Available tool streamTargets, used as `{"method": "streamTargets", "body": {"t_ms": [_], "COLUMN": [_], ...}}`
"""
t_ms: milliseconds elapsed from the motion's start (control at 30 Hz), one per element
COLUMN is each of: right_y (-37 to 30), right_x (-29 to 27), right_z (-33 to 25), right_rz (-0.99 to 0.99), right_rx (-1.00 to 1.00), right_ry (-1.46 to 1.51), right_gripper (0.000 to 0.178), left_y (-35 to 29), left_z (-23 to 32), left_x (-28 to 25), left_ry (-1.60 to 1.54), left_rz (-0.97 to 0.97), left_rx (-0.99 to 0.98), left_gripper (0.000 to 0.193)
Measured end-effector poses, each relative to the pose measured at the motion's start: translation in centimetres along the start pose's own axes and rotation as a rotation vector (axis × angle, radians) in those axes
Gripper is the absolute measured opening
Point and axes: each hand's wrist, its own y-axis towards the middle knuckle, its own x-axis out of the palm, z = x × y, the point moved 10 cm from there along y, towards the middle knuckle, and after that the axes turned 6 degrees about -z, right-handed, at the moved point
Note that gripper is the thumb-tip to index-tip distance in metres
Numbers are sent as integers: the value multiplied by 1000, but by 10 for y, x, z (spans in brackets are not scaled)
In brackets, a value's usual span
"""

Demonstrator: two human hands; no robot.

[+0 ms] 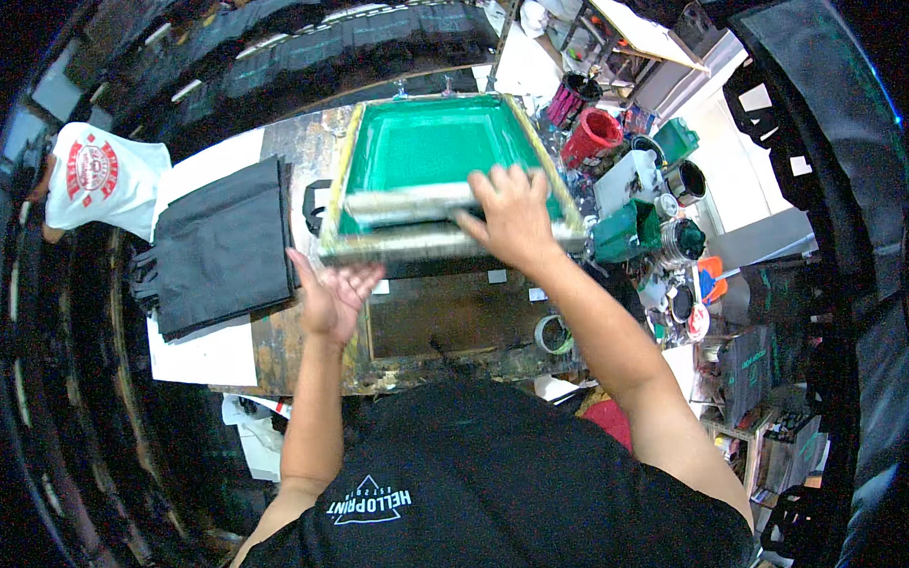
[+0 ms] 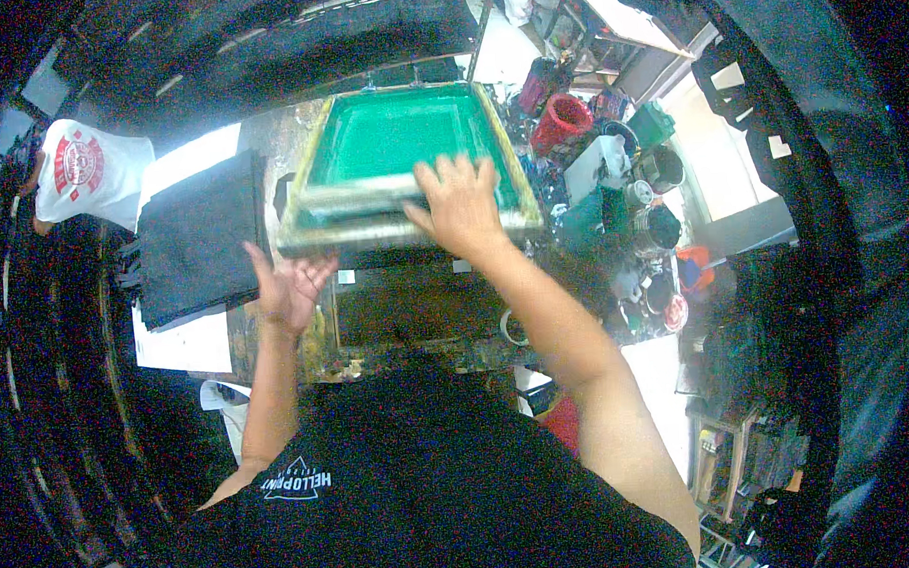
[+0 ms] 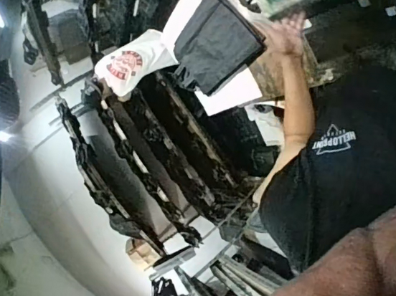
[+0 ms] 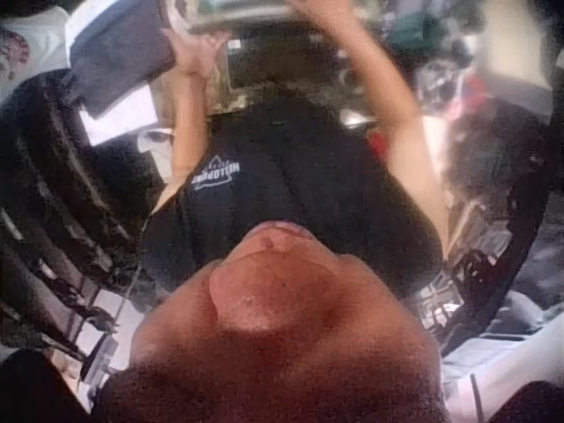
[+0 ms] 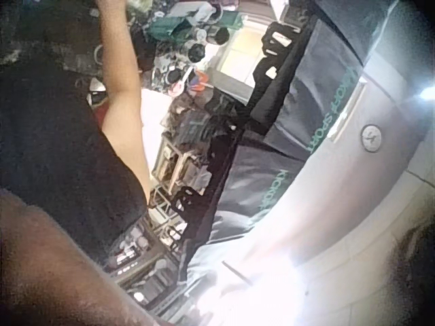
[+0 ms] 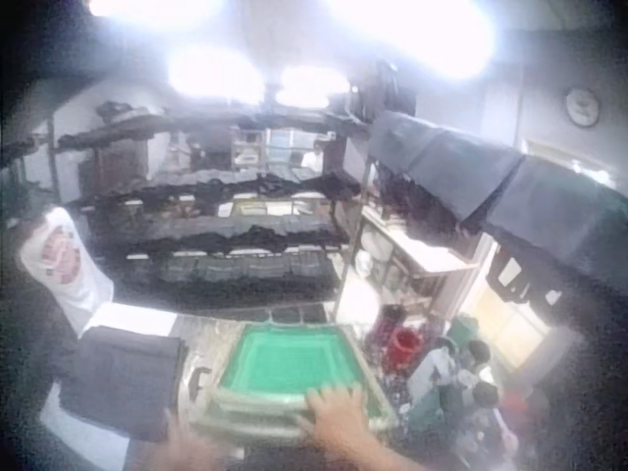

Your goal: The person is screen printing a logo onto black tote bags using a squeegee and a screen frame, while another person collects and stacks the finished bags.

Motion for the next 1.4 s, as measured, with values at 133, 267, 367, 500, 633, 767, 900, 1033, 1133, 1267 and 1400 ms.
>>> {"method": "streamTargets", "body": {"t_ms": [133, 267, 367, 500, 633, 767, 900, 1033, 1133, 1267, 1400], "right_y": [-18, -10, -3, -11, -55, -66, -25, 35, 81, 142, 186], "right_x": [86, 120, 112, 103, 126, 134, 153, 180, 200, 232, 261], "right_z": [13, 30, 42, 31, 1, -3, 16, 50, 78, 107, 135], "right_rz": [-337, -407, -459, -539, -509, -415, -302, -246, -198, -239, -262], "right_rx": [15, 45, 54, -11, 63, 88, 38, 0, -27, -3, 1], "right_ry": [5, 101, 131, 120, 51, 58, 31, -46, -78, -78, -61], "right_gripper": [65, 64, 64, 64, 57, 64, 60, 36, 39, 53, 65], "left_y": [-15, -7, -12, -10, -7, -5, -4, -5, -2, -6, -6], "left_z": [-72, -98, -104, -111, -114, -114, -107, -106, -105, -119, -133], "left_x": [-57, -84, -85, -92, -96, -94, -89, -90, -87, -99, -112], "left_ry": [60, 93, 117, 86, 105, 93, 91, 61, 29, 60, 89], "left_rz": [195, 159, 208, 209, 228, 242, 239, 270, 216, 223, 204], "left_rx": [-166, -212, -235, -259, -275, -296, -299, -320, -293, -347, -428], "left_gripper": [127, 123, 119, 112, 113, 110, 107, 107, 107, 111, 117]}}
